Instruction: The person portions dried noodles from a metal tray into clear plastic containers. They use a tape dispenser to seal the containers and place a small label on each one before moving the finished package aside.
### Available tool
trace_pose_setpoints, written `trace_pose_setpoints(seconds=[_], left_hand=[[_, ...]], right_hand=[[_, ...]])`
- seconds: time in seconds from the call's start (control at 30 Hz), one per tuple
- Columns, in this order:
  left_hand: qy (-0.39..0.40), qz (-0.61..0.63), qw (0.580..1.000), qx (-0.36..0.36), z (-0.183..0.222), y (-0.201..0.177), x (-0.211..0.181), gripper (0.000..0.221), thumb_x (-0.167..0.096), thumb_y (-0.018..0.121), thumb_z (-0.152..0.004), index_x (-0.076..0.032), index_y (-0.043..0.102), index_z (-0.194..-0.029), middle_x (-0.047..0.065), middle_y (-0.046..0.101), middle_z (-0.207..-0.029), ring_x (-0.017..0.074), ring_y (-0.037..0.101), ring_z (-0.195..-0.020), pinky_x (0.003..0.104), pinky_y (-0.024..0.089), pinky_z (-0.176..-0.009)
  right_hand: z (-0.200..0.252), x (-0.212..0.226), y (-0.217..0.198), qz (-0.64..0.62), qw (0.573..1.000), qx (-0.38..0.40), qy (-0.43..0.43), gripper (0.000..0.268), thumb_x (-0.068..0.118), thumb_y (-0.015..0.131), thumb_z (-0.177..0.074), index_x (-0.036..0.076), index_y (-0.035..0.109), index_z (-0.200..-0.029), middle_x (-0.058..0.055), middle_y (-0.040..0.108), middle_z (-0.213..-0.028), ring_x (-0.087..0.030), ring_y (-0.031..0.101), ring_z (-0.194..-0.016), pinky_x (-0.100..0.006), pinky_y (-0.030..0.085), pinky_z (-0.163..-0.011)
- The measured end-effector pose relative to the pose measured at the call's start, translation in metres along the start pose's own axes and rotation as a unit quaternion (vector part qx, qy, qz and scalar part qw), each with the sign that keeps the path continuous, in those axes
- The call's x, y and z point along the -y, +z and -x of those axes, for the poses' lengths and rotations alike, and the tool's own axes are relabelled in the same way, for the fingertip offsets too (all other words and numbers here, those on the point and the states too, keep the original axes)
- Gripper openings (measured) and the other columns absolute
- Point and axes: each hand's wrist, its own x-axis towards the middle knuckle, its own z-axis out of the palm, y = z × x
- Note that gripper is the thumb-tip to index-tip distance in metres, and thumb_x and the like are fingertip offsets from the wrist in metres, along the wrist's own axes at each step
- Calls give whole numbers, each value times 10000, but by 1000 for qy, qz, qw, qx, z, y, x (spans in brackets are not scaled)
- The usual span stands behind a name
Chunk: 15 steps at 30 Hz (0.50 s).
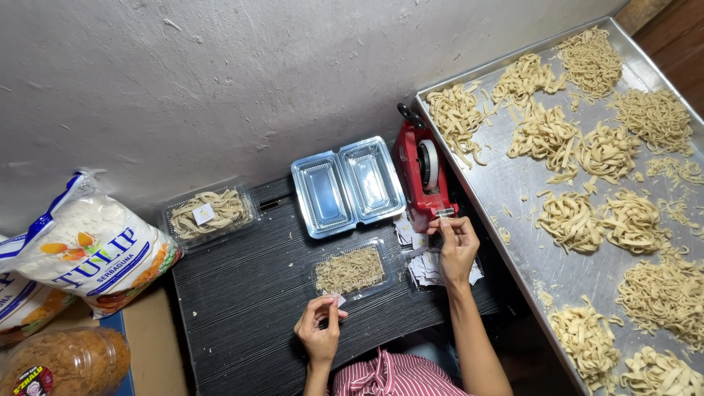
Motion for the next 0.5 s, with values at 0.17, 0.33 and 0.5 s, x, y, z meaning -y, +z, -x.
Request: trace_pose_setpoints(seconds=[0.17,0.33,0.5], left_hand=[[-6,-3,1000,1,0,0,0,107,23,626,-749,-25,603,-841,106,666,-821,112,668,-496,153,571,-467],[-10,6,1000,-2,-2,0,-3,107,26,623,-750,-21,603,-844,109,665,-824,116,667,-495,156,573,-468],[4,17,1000,-3,0,0,-1,117,42,614,-757,3,592,-865,131,658,-830,133,675,-533,154,587,-472]], right_hand=[[-1,-7,2,19,1000,-13,9,104,29,473,-887,54,486,-787,-109,607,-732,-144,596,-605,-236,510,-623],[2,-7,12,106,993,-47,-29,113,21,483,-895,50,460,-789,-102,613,-677,-126,604,-545,-204,495,-513],[5,-1,20,128,987,-84,-48,93,-18,454,-884,11,444,-796,-146,610,-657,-175,635,-526,-208,499,-430]])
